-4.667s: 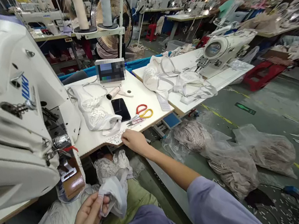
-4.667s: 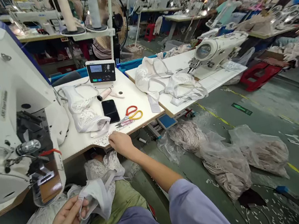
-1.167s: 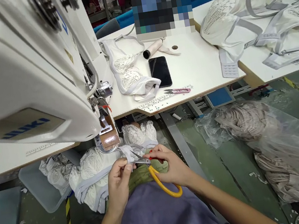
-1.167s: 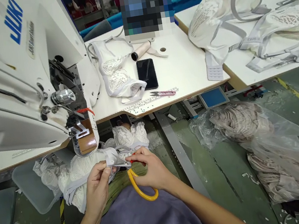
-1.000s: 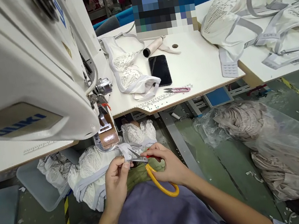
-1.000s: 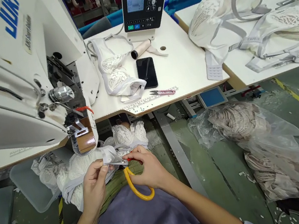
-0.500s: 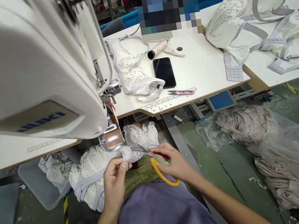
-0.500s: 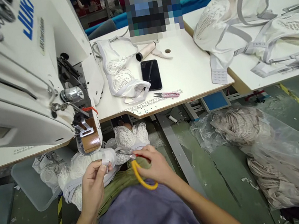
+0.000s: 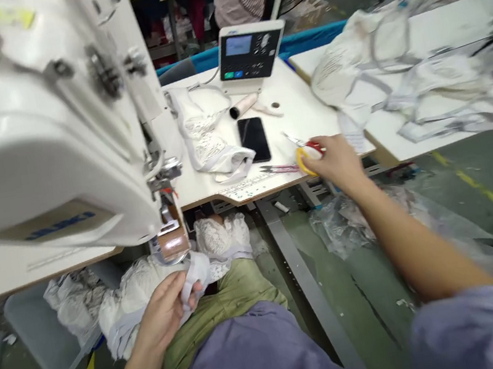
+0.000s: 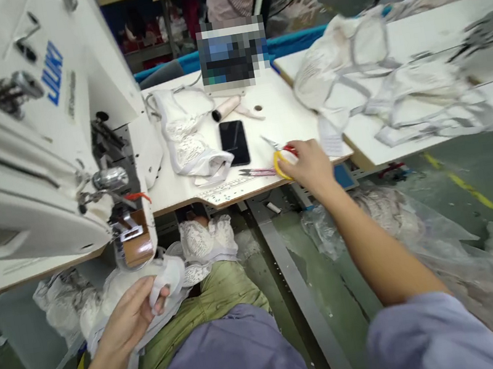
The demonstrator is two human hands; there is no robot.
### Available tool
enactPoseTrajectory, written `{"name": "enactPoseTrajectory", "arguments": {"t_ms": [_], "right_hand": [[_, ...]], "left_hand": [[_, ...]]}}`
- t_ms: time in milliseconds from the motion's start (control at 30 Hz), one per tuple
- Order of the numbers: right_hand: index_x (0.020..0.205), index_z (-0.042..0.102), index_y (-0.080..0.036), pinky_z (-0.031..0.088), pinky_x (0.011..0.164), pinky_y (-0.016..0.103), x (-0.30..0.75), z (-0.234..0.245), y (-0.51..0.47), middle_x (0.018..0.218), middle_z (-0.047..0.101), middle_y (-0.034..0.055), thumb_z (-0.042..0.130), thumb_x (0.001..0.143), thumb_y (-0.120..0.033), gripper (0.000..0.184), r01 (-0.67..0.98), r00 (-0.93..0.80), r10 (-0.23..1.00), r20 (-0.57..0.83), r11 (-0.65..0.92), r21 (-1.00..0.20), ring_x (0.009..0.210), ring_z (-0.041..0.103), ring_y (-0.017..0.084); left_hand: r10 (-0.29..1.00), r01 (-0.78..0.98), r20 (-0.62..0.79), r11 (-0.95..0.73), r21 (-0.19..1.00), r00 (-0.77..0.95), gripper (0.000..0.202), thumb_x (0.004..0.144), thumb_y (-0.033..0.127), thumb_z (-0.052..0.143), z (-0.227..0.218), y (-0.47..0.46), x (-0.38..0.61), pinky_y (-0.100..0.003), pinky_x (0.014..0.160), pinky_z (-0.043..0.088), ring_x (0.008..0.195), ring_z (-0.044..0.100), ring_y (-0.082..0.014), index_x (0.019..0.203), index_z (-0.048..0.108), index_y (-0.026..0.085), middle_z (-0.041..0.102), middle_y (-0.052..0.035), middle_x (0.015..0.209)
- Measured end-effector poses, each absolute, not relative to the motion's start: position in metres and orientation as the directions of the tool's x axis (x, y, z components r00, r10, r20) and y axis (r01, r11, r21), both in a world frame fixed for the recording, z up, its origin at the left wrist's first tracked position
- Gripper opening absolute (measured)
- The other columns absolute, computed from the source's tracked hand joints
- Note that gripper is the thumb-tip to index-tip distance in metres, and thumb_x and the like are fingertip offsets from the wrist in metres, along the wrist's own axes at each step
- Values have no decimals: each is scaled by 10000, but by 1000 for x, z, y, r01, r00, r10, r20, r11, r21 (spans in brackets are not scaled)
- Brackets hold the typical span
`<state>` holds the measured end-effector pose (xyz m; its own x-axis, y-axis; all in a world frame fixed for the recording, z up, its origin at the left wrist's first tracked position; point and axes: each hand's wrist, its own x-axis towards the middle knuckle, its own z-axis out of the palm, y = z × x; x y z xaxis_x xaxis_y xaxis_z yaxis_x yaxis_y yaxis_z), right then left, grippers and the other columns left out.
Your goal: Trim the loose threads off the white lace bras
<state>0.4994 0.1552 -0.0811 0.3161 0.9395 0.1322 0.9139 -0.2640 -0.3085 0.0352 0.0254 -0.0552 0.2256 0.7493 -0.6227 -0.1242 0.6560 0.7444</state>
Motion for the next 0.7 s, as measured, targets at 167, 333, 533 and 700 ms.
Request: {"name": "enactPoseTrajectory", "arguments": {"t_ms": [167, 333, 533, 700], "right_hand": [[1351, 604, -89, 390, 994, 410, 478, -83, 169, 1282, 582, 224, 556, 963, -291, 440, 965, 219, 940, 262, -170, -198, 1193, 506, 329], [1196, 685, -152, 421, 909, 376, 435, -95, 154, 1118, 655, 157, 469, 1009, -298, 321, 986, -59, 983, 174, 85, -145, 1022, 576, 286], [841, 640, -170, 410, 734, 369, 437, -95, 140, 864, 623, 139, 446, 959, -255, 243, 970, -34, 989, 142, 67, -235, 838, 576, 280], [811, 452, -244, 400, 606, 311, 388, -89, 59, 689, 538, 10, 313, 1006, -273, 241, 612, 169, 977, 128, -2, -791, 603, 505, 184]], "left_hand": [[842, 519, -512, 365, 773, 171, 444, 717, 559, 788, -58, 42, -6, -303, 632, 479, 746, 666, -256, 967, 701, 203, 701, -60, 783], [986, 781, -164, 87, 618, 20, 279, 750, 512, 711, -52, 46, -8, -294, 587, 438, 718, 685, -274, 830, 677, 247, 735, -55, 786], [942, 180, -335, 334, 925, -28, 403, 681, 527, 844, -49, 44, 33, -346, 732, 574, 783, 715, -239, 808, 663, 191, 750, -63, 823], [916, -58, -401, 400, 915, -10, 365, 711, 444, 874, -54, 34, 42, -345, 740, 587, 748, 730, -215, 872, 678, 181, 739, -42, 787]]}}
